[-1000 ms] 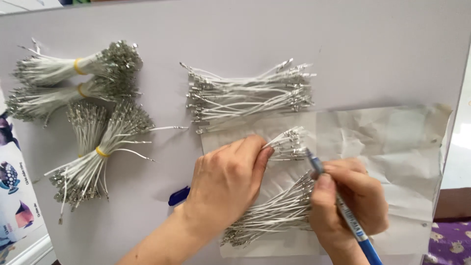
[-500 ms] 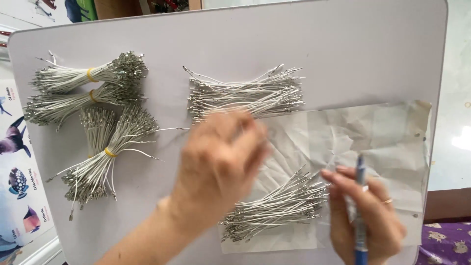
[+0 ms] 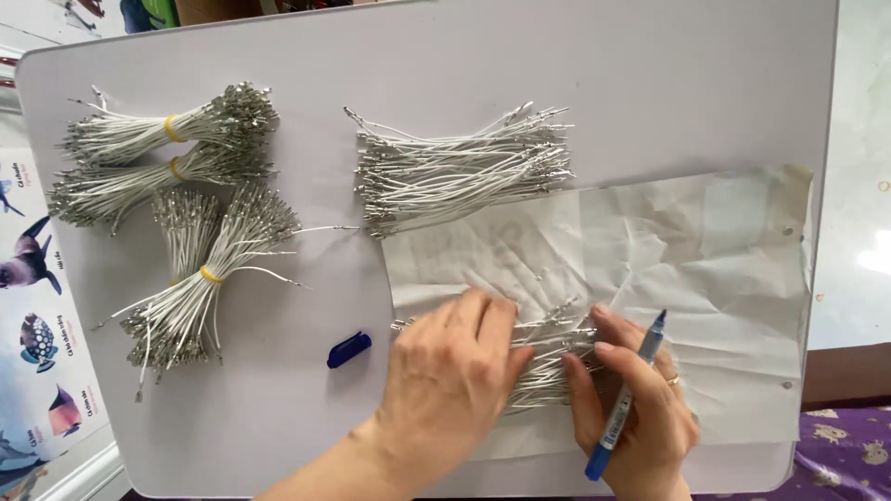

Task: Sorting and marking bundles of silver-colored electrical wires using a pen.

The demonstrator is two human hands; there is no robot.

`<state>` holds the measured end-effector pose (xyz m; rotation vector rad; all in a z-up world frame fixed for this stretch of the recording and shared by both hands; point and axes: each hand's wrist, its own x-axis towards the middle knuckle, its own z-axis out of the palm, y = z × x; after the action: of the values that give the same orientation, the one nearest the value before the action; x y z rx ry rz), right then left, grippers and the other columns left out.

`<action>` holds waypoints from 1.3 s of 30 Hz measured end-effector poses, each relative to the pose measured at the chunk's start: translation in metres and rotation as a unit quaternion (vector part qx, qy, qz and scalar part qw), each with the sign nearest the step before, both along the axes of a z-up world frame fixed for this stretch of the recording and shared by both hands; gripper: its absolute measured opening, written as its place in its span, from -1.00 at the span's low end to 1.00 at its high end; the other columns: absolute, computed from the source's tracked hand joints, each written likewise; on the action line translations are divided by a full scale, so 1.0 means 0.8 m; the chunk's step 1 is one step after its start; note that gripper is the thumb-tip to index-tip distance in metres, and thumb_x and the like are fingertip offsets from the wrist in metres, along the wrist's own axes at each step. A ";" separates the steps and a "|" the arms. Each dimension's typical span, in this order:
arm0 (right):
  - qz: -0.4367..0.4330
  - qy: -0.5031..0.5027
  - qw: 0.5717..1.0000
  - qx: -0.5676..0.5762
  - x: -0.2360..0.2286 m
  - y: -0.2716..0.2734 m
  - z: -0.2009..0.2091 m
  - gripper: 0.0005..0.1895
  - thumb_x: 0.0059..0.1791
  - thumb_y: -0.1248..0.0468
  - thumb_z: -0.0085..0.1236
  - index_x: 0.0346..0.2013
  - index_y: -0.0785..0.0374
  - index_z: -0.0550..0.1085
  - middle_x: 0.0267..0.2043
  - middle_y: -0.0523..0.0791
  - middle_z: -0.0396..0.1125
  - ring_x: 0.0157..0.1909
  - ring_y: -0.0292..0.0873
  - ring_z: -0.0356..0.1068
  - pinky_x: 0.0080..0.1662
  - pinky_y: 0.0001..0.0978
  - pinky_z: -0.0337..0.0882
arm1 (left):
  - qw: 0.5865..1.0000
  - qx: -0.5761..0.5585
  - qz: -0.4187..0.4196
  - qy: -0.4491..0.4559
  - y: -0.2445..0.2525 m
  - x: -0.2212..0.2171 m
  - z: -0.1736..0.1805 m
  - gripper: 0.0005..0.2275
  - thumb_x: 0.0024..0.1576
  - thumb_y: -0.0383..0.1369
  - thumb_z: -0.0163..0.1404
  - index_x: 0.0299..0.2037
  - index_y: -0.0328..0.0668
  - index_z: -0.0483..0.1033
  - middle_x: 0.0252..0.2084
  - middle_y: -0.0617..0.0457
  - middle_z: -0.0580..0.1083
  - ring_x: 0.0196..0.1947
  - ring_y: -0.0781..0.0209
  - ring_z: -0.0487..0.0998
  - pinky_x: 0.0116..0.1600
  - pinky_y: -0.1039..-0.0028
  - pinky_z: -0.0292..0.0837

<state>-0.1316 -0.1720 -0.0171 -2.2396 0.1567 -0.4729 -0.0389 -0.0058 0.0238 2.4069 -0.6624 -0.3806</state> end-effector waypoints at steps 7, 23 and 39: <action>0.037 -0.032 0.997 -0.054 -0.010 -0.002 -0.002 -0.62 -0.11 0.45 0.38 -0.12 0.23 0.36 -0.03 0.06 0.49 0.18 0.10 0.45 0.30 -0.09 0.36 | 0.996 0.044 0.000 -0.074 -0.008 -0.008 -0.009 -0.75 -0.01 -0.34 0.17 -0.21 -0.32 0.49 -0.33 -0.04 0.47 -0.33 0.05 0.55 -0.27 0.28 0.43; 0.220 0.040 0.967 -0.119 -0.010 -0.010 0.000 -0.61 -0.06 0.12 0.33 -0.11 0.23 0.38 0.23 -0.06 0.38 0.38 0.01 0.24 0.46 0.13 -0.13 | 0.923 -0.170 0.185 0.292 0.006 0.008 0.002 -0.77 0.28 -0.26 -0.03 0.02 -0.20 0.39 -0.43 -0.05 0.55 -0.42 0.12 0.52 -0.32 0.33 0.43; 0.282 0.088 0.930 -0.220 0.005 -0.004 -0.001 -0.87 -0.02 0.36 0.03 -0.20 0.10 0.41 0.30 -0.23 0.37 0.43 -0.18 0.20 0.47 0.10 -0.18 | 0.684 -0.560 0.423 0.200 0.061 -0.008 0.022 -0.73 0.37 -0.14 -0.18 -0.19 -0.18 0.26 -0.34 0.10 0.30 -0.47 0.24 0.34 -0.48 0.34 0.45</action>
<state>-0.1272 -0.1755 -0.0177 -2.6137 -0.5436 0.0162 -0.0451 0.0431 0.0417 1.1217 0.4107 -0.0241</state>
